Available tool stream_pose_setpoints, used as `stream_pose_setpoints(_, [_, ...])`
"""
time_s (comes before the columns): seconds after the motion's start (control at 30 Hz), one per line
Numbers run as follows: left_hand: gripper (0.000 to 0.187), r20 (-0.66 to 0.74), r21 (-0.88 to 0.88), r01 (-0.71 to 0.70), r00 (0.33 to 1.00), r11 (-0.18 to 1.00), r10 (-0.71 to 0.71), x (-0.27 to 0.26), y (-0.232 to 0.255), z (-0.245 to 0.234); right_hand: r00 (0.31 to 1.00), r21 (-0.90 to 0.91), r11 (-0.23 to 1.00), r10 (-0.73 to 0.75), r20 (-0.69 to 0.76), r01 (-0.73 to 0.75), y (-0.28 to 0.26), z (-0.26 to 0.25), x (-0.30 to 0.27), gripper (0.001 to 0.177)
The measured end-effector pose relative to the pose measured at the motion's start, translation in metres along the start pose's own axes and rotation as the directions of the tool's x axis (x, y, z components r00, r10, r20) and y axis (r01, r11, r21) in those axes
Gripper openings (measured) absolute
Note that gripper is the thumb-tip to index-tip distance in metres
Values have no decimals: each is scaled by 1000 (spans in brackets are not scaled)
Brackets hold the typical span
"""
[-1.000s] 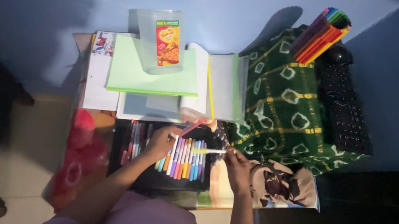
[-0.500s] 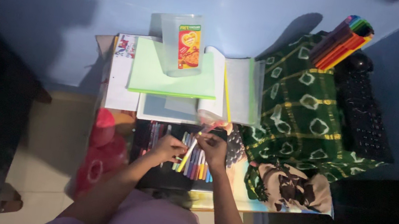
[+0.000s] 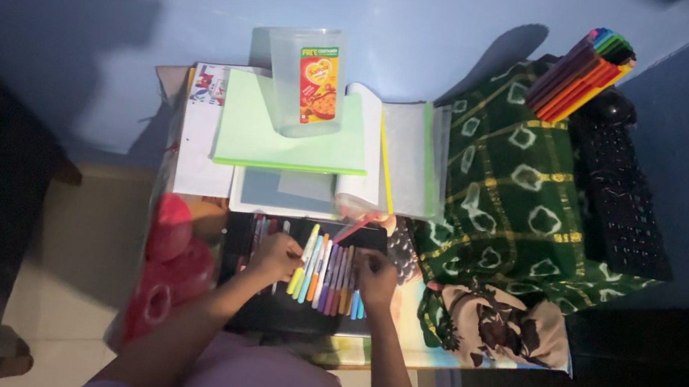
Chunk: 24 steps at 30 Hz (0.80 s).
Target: The person arranges a set of colored markers on a black laptop lid, aligning them in a row. They then pick up a bundle of markers, wrap them with a rubber band, and place them on the desk. Finally, they open a drawer and place the laptop with the arranged markers inside.
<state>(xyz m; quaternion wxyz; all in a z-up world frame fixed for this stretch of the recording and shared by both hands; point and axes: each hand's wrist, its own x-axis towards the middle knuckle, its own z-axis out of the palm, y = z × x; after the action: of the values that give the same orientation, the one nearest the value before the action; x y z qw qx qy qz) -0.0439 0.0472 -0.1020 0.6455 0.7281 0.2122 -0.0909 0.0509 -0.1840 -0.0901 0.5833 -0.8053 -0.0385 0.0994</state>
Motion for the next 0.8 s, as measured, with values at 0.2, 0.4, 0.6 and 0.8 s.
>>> stream_pose_setpoints(0.2, [20,-141,597,-231,913,768,383,10,-14,10,979,-217,971,-136,-149,101,28,-52,-21,18])
stream_pose_setpoints(0.4, [21,-189,561,-75,958,824,216,21,-27,15,991,-170,984,39,-130,-61,45,-61,-21,19])
stream_pose_setpoints(0.6, [18,-174,533,-161,940,831,294,23,-38,11,992,-295,955,-50,-118,13,35,-61,-22,25])
stream_pose_setpoints(0.8, [19,-227,482,-258,887,837,403,21,-41,16,995,-267,964,-17,-95,-9,28,-60,-22,29])
